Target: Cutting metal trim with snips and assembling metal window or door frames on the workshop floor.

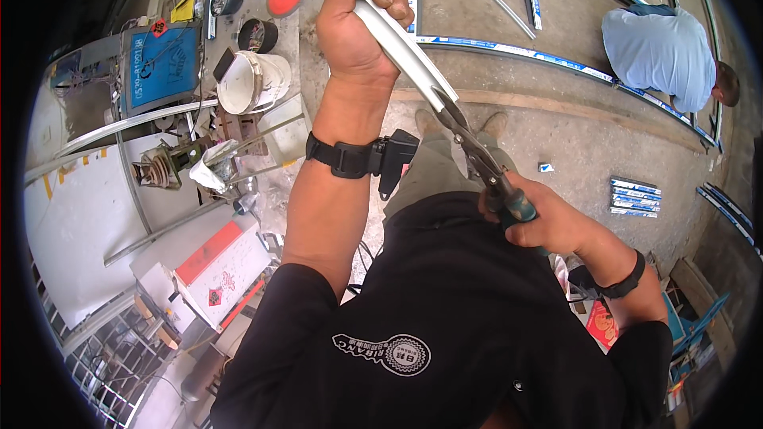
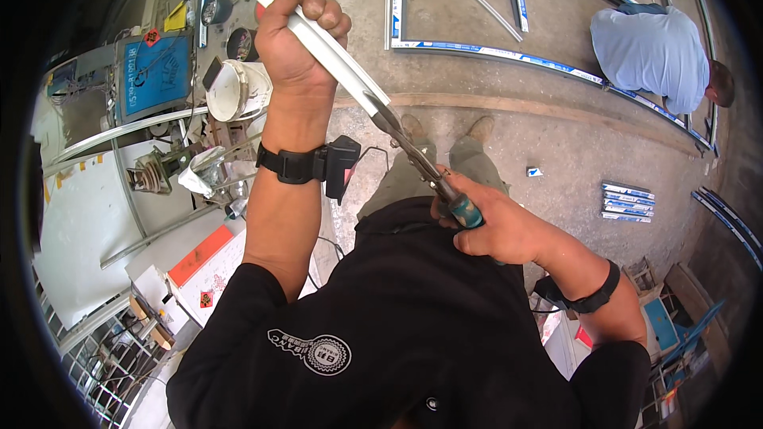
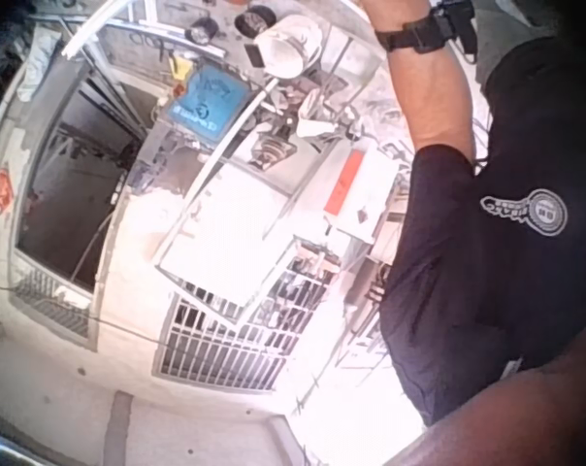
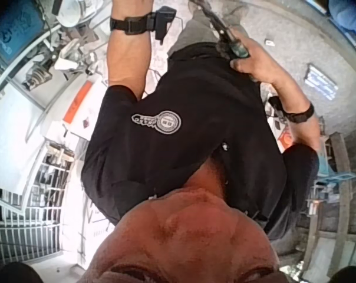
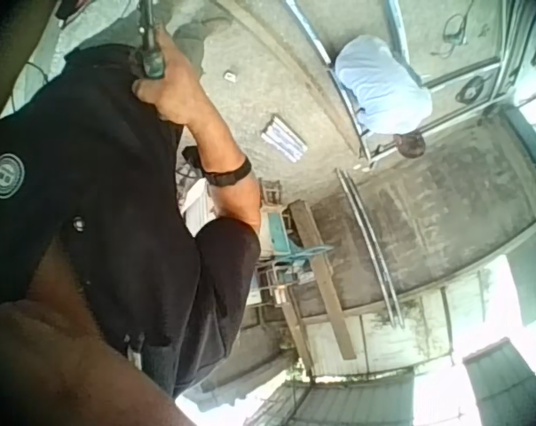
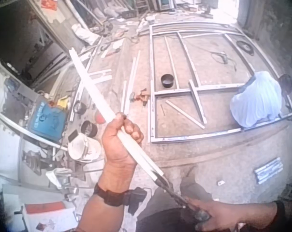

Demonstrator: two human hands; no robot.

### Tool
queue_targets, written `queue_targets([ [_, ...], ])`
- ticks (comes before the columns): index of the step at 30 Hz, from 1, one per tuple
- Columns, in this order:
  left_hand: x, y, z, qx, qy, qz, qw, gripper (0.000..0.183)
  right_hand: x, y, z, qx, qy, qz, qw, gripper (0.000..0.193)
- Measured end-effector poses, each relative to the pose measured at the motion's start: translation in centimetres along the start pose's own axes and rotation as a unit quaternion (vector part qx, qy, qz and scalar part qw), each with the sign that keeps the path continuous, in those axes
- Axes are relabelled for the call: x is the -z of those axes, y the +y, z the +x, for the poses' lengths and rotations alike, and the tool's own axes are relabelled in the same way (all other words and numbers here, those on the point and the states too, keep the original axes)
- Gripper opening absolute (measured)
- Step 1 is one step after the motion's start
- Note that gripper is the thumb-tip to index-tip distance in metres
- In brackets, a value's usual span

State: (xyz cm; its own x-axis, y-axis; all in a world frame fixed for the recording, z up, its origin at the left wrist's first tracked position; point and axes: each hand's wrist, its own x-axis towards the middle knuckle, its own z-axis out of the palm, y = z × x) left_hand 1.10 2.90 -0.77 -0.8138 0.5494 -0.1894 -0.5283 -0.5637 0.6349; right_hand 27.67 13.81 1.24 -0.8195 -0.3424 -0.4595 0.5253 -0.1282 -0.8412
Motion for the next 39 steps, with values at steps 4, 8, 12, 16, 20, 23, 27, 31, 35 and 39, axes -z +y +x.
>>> queue_targets([
  [4,0.3,0.1,0.1,0.002,-0.005,-0.001,1.000,0.014,-0.4,0.2,0.1,-0.009,0.013,0.038,0.999,0.055],
  [8,0.1,0.1,0.5,0.007,0.007,0.006,1.000,0.013,-0.4,0.1,0.5,-0.027,0.036,0.081,0.996,0.036],
  [12,0.7,0.5,1.7,0.021,-0.003,0.003,1.000,0.013,0.0,-1.0,0.6,-0.053,0.035,0.112,0.992,0.036],
  [16,0.5,0.4,2.0,0.021,0.006,0.022,1.000,0.013,0.1,-1.4,0.7,-0.047,0.014,0.147,0.988,0.040],
  [20,0.3,0.4,2.0,0.033,0.014,0.026,0.999,0.013,0.3,-1.6,0.6,-0.021,-0.017,0.198,0.980,0.052],
  [23,0.6,-0.2,1.8,0.060,0.013,0.014,0.998,0.013,0.5,-2.6,0.7,-0.002,0.008,0.267,0.964,0.052],
  [27,-0.1,-0.8,1.0,0.046,0.033,0.006,0.998,0.013,0.5,-1.8,0.7,0.011,-0.002,0.282,0.959,0.052],
  [31,-0.1,-0.8,1.1,0.059,0.039,0.009,0.997,0.014,0.4,-1.9,0.7,0.004,-0.027,0.267,0.963,0.048],
  [35,0.2,-0.1,1.5,0.077,0.033,0.043,0.996,0.017,-0.2,-1.9,1.0,0.014,-0.012,0.259,0.966,0.042],
  [39,0.0,-0.3,1.5,0.101,0.043,0.051,0.993,0.019,-0.4,-2.0,0.9,0.028,-0.011,0.275,0.961,0.042],
])
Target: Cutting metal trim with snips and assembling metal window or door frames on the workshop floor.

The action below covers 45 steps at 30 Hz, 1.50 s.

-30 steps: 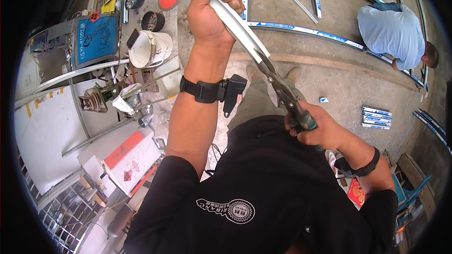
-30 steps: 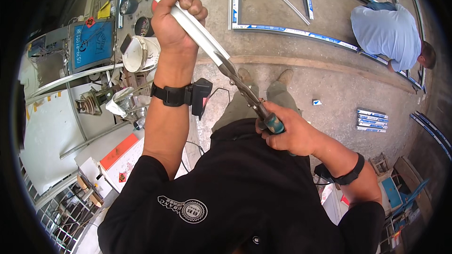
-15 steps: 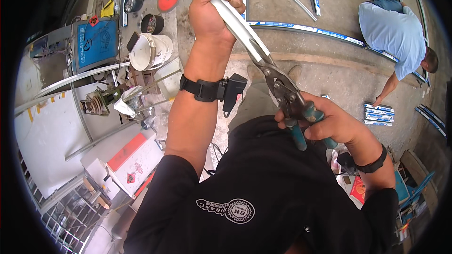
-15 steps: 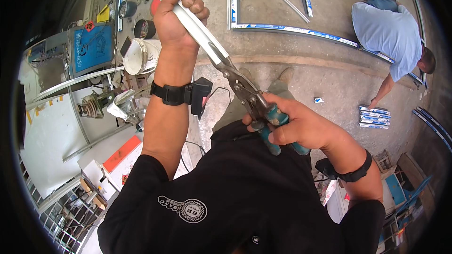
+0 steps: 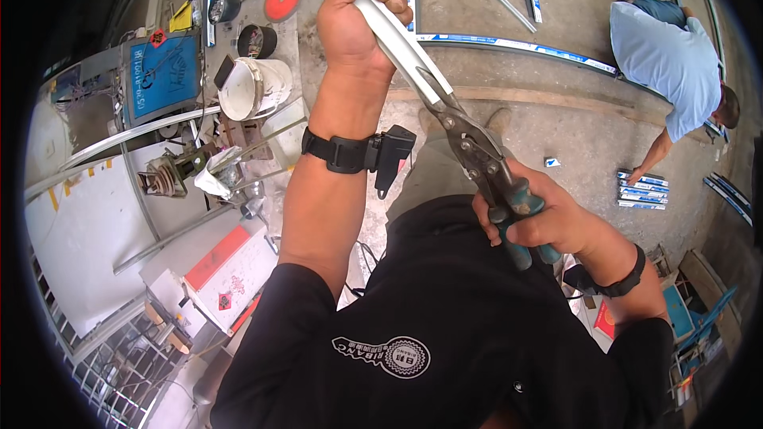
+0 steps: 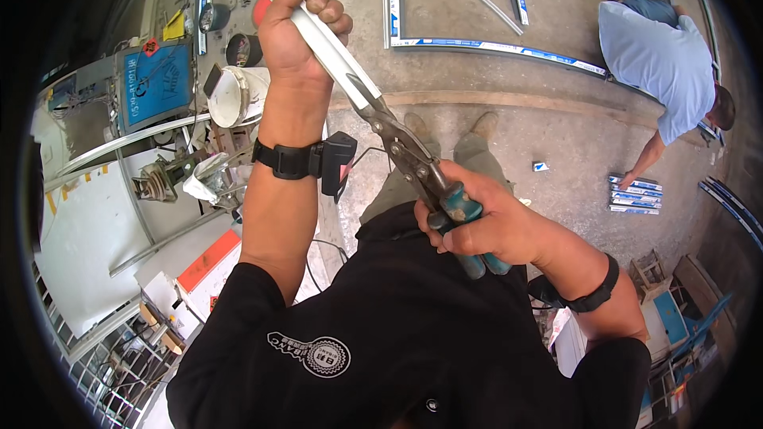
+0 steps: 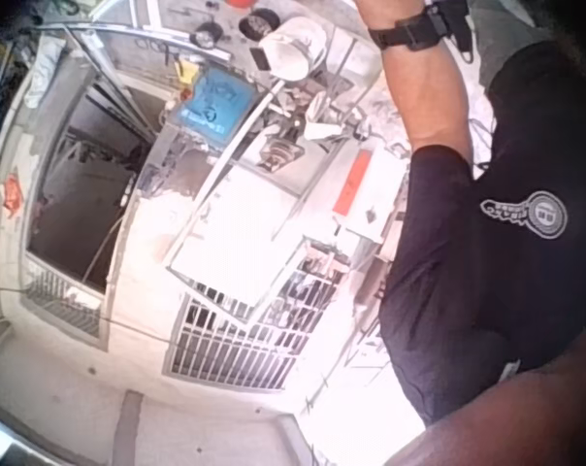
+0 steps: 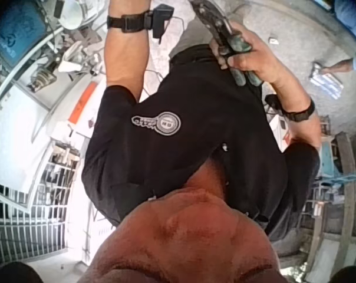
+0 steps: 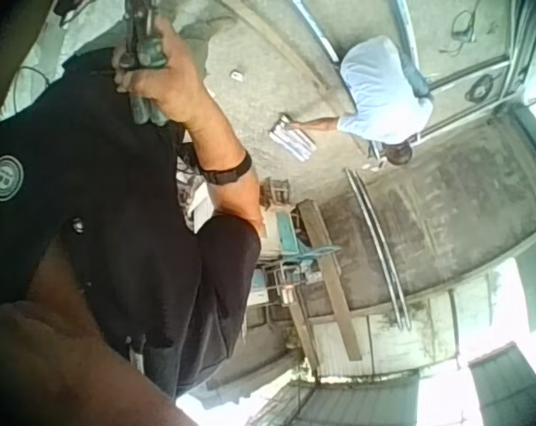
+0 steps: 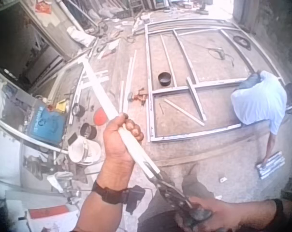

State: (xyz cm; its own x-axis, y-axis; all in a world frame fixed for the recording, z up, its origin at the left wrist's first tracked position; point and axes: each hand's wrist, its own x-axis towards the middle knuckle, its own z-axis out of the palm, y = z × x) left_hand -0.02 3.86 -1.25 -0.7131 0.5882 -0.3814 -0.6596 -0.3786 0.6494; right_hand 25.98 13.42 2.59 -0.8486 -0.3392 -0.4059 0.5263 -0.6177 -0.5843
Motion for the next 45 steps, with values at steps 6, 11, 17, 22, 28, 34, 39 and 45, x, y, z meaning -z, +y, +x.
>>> queue_targets([
  [6,-0.5,-1.0,0.0,-0.016,0.031,-0.012,0.999,0.019,-0.1,0.0,0.4,-0.022,0.004,0.050,0.998,0.055],
  [11,-0.6,-1.1,0.1,-0.024,0.008,-0.027,0.999,0.016,0.6,0.1,0.4,-0.007,-0.008,0.054,0.998,0.059],
  [17,-0.8,-1.0,0.1,-0.010,0.016,-0.034,0.999,0.016,0.4,-0.4,0.4,-0.005,-0.011,0.048,0.999,0.052],
  [22,0.1,-1.1,0.4,0.002,0.008,-0.030,1.000,0.016,0.2,-0.3,0.4,-0.008,0.009,0.046,0.999,0.052],
  [28,0.3,-0.7,1.0,0.002,0.047,0.025,0.999,0.016,2.0,-1.3,0.4,-0.032,-0.007,0.071,0.997,0.070],
  [34,1.8,3.6,2.0,-0.126,0.036,0.095,0.987,0.033,3.3,0.4,-1.3,-0.044,-0.068,0.089,0.993,0.076],
  [39,0.6,2.5,1.1,-0.195,0.039,0.113,0.974,0.040,3.5,-1.4,-0.7,0.035,0.050,-0.119,0.991,0.081],
  [45,0.0,-0.2,-0.7,-0.188,-0.056,0.038,0.980,0.031,2.2,-0.7,0.6,0.105,0.113,-0.120,0.981,0.092],
])
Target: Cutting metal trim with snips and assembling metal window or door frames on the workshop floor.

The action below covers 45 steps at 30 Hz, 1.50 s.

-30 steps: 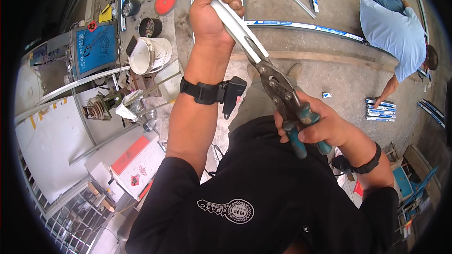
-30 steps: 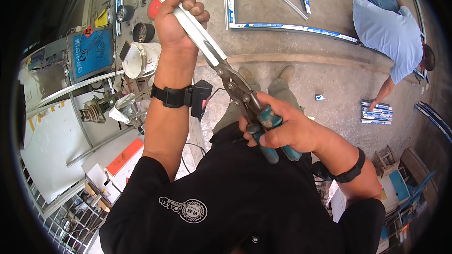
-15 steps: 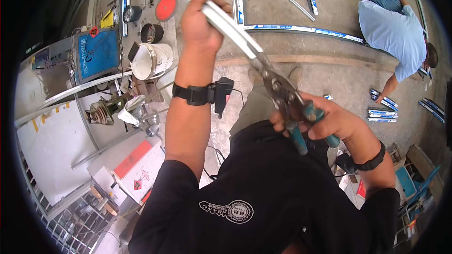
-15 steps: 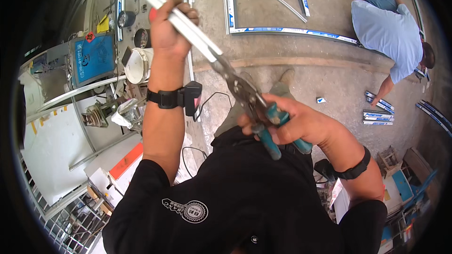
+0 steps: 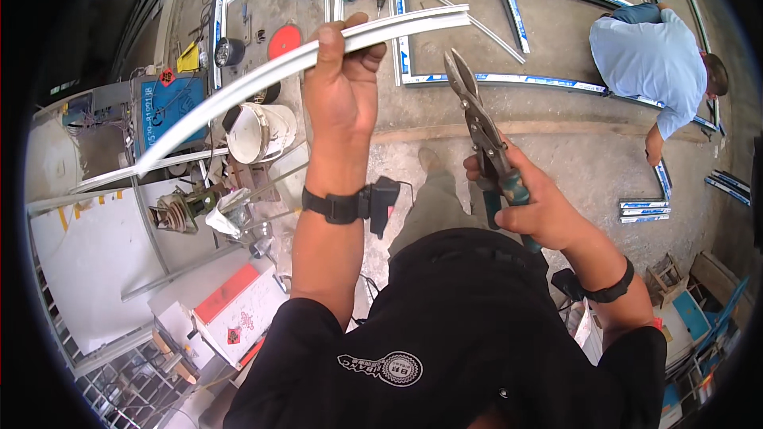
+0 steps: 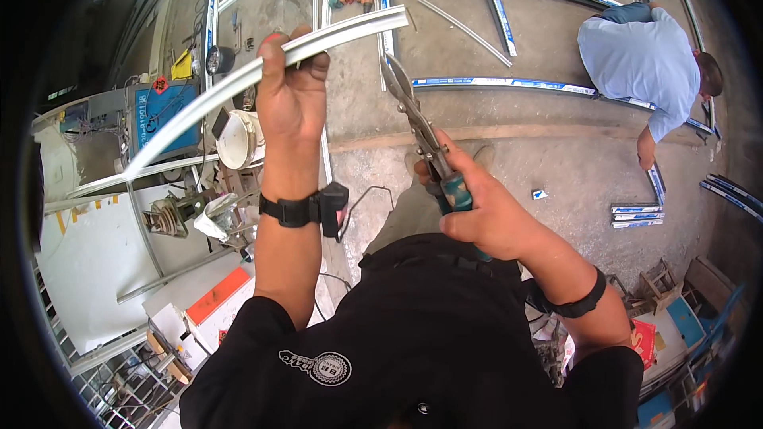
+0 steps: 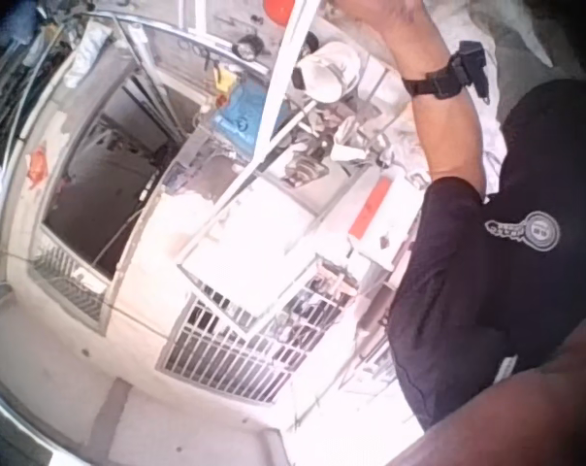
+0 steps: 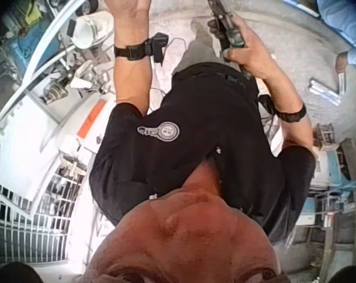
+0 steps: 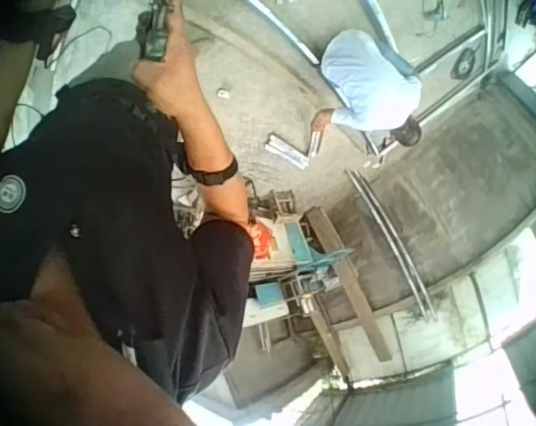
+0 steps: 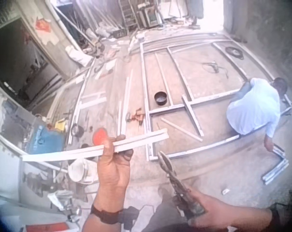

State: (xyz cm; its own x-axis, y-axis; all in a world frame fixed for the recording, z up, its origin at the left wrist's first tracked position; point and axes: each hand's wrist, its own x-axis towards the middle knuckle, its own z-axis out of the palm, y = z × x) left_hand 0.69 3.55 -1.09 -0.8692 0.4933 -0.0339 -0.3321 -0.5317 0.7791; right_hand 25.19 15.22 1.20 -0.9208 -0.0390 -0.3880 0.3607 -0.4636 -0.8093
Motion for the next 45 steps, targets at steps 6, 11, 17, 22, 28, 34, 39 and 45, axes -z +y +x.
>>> queue_targets([
  [6,-0.9,-0.4,-2.0,0.026,-0.008,-0.056,0.998,0.026,-0.9,-0.6,0.4,0.028,0.064,-0.088,0.994,0.093],
  [11,-1.8,-0.1,-2.7,0.026,-0.029,-0.080,0.996,0.023,-1.2,-0.8,0.3,0.045,0.096,-0.140,0.984,0.093],
  [17,-2.1,0.0,-3.0,0.023,-0.038,-0.083,0.996,0.021,-1.1,-0.6,0.2,0.056,0.098,-0.147,0.983,0.093],
  [22,-2.3,-0.3,-3.3,0.018,-0.029,-0.084,0.996,0.023,-1.3,-0.4,0.1,0.065,0.107,-0.154,0.980,0.092],
  [28,-2.5,-0.5,-3.3,0.016,-0.033,-0.084,0.996,0.022,-1.4,0.4,0.1,0.077,0.128,-0.170,0.974,0.092],
  [34,-2.4,-0.6,-3.2,0.016,-0.036,-0.082,0.996,0.022,-1.4,0.6,0.3,0.089,0.123,-0.169,0.974,0.092],
  [39,-2.4,-0.7,-3.0,0.015,-0.037,-0.084,0.996,0.023,-1.5,0.5,0.3,0.086,0.126,-0.167,0.974,0.091],
  [45,-2.4,-0.7,-2.9,0.016,-0.034,-0.086,0.996,0.022,-1.3,0.6,0.6,0.091,0.123,-0.170,0.974,0.092],
])
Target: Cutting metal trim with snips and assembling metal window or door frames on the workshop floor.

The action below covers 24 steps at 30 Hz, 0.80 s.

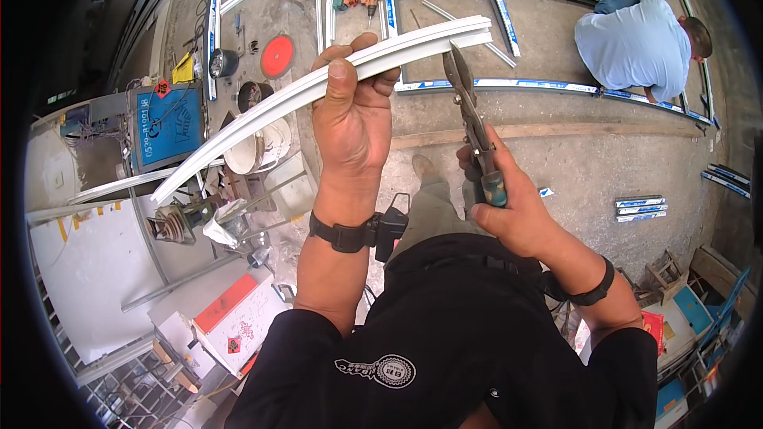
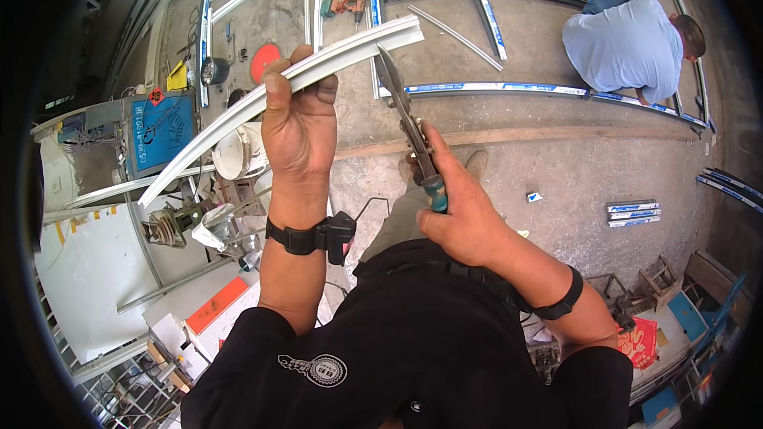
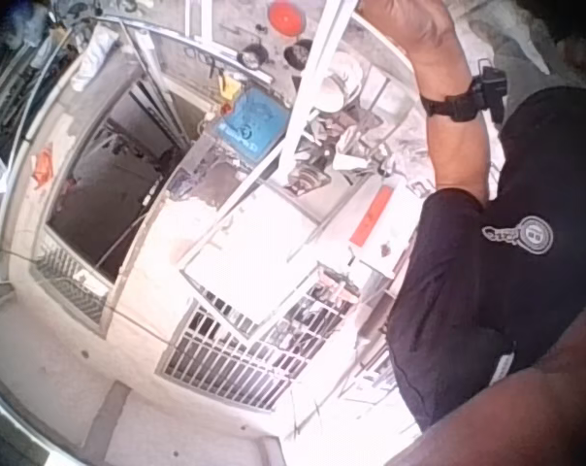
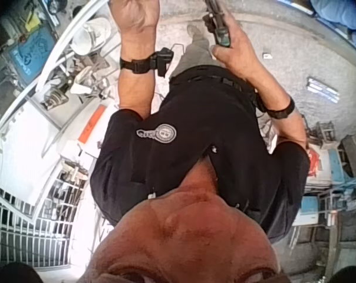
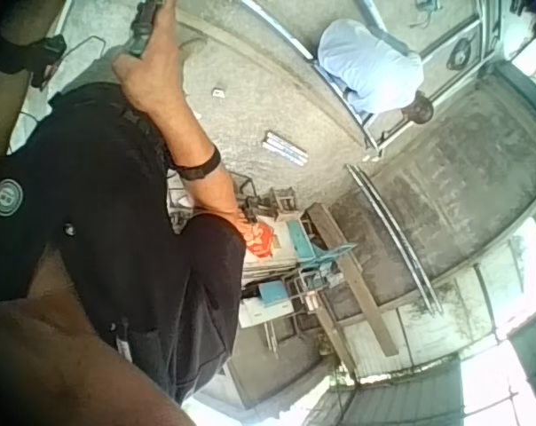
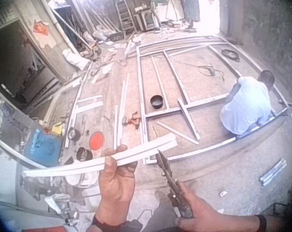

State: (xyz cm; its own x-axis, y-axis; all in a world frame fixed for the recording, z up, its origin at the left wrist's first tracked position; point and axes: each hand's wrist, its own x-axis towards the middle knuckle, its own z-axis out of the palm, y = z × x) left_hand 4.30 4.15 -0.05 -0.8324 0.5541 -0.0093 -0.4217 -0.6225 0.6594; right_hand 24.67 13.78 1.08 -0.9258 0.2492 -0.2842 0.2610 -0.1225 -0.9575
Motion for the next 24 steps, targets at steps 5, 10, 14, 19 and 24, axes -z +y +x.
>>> queue_targets([
  [5,-0.12,-0.05,0.22,-0.003,-0.005,0.009,1.000,0.023,-0.06,0.07,0.21,-0.006,0.009,-0.001,1.000,0.090],
  [10,0.20,0.12,0.48,-0.008,0.000,0.012,1.000,0.024,-0.08,-0.08,0.44,-0.009,0.022,0.004,1.000,0.090],
  [14,0.08,0.13,0.55,-0.005,-0.001,0.012,1.000,0.023,0.14,0.01,0.60,-0.001,0.023,-0.027,0.999,0.090],
  [19,-0.15,0.08,0.52,-0.005,0.001,0.009,1.000,0.022,0.08,-0.10,0.61,0.006,0.018,-0.023,1.000,0.089],
  [24,-0.07,-0.17,0.65,-0.003,0.001,0.006,1.000,0.022,0.13,-0.01,0.67,-0.008,0.014,-0.036,0.999,0.088],
])
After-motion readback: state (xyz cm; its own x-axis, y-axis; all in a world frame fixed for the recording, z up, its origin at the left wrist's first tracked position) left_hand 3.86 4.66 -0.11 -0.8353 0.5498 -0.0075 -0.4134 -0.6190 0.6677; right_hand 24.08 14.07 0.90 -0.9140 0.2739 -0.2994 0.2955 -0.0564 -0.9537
